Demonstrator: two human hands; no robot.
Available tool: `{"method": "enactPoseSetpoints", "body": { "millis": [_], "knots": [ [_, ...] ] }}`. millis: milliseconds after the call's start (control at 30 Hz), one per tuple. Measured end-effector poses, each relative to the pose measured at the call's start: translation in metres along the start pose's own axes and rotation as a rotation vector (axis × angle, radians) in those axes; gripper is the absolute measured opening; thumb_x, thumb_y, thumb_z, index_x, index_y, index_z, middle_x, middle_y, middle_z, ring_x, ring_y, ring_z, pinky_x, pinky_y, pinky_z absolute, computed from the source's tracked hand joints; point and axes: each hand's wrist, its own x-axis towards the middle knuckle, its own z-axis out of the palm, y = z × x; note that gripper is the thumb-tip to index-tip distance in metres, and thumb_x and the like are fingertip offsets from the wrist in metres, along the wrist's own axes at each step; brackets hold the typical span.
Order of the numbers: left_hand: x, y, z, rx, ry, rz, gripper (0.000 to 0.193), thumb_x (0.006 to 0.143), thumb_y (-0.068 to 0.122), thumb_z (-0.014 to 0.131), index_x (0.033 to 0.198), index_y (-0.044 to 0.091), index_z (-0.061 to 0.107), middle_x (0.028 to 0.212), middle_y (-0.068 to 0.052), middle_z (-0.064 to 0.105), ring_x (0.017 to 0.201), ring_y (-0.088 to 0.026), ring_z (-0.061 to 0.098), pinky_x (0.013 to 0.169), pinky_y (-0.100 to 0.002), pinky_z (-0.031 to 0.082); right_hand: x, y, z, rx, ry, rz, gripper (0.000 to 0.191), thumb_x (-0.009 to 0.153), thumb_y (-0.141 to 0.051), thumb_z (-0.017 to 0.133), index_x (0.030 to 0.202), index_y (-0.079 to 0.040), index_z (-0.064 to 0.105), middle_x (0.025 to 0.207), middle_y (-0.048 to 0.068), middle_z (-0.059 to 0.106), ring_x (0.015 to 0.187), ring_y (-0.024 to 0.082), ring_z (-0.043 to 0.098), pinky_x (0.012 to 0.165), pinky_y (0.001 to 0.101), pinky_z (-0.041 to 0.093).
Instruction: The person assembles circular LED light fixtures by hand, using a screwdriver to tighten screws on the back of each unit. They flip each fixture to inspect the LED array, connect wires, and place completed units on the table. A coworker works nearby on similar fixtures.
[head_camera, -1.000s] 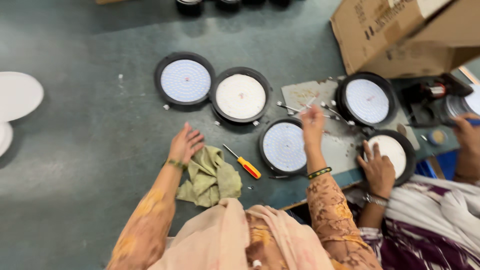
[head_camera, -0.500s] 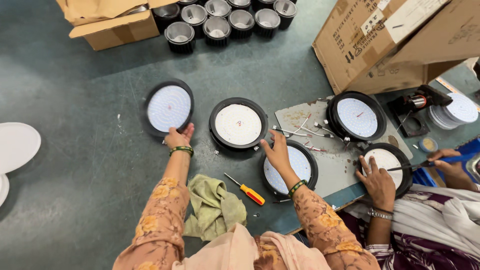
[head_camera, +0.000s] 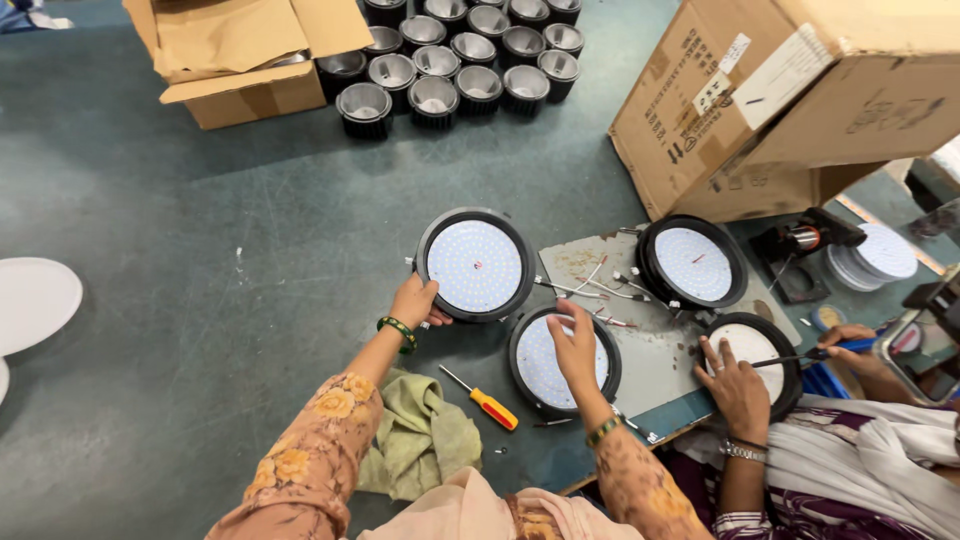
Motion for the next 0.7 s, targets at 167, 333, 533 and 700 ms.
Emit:
{"method": "enactPoseSetpoints", "body": {
  "millis": [167,333,533,700],
  "knots": [
    [0.013,-0.008,-0.010,0.242,0.034,-0.108,0.058,0.107,0.036,0.054,0.113,-0.021,0.062,0.080,-0.024,0.078,0.061,-0.032,0.080,0.054,-0.040,0.066,-0.072,0.008,-0.042,0.116,-0.008,0.119,0.039,0.094,-0.015,0.067,0.131,-0.004,0.060,0.126,0.009,0.069,0.097,0.018,0.071,0.077,0.0293,0.057],
    [0.002,-0.012,-0.028,0.615,0.412,0.028,0.081,0.086,0.064,0.075,0.125,-0.004,0.056,0.106,-0.027,0.072,0.097,-0.037,0.071,0.090,-0.051,0.058,-0.135,0.034,-0.046,0.358,-0.019,0.246,0.038,0.099,-0.015,0.062,0.134,-0.003,0.057,0.120,0.013,0.070,0.087,0.018,0.071,0.071,0.0293,0.056],
    [0.009,-0.025,-0.006,-0.354,-0.034,-0.515,0.082,0.078,0.054,0.072,0.140,0.007,0.050,0.123,-0.026,0.066,0.111,-0.043,0.068,0.093,-0.054,0.058,-0.171,0.032,-0.031,0.365,-0.066,0.409,0.039,0.096,-0.015,0.062,0.133,-0.003,0.057,0.110,0.014,0.074,0.084,0.019,0.074,0.069,0.0287,0.055],
    [0.018,-0.032,-0.007,-0.547,-0.012,-0.471,0.073,0.081,0.042,0.073,0.139,0.003,0.051,0.125,-0.022,0.064,0.112,-0.042,0.066,0.088,-0.061,0.060,-0.192,0.004,-0.016,0.345,-0.036,0.409,0.039,0.097,-0.016,0.061,0.134,-0.005,0.056,0.108,0.014,0.074,0.084,0.020,0.074,0.070,0.0294,0.055]
  ]
}}
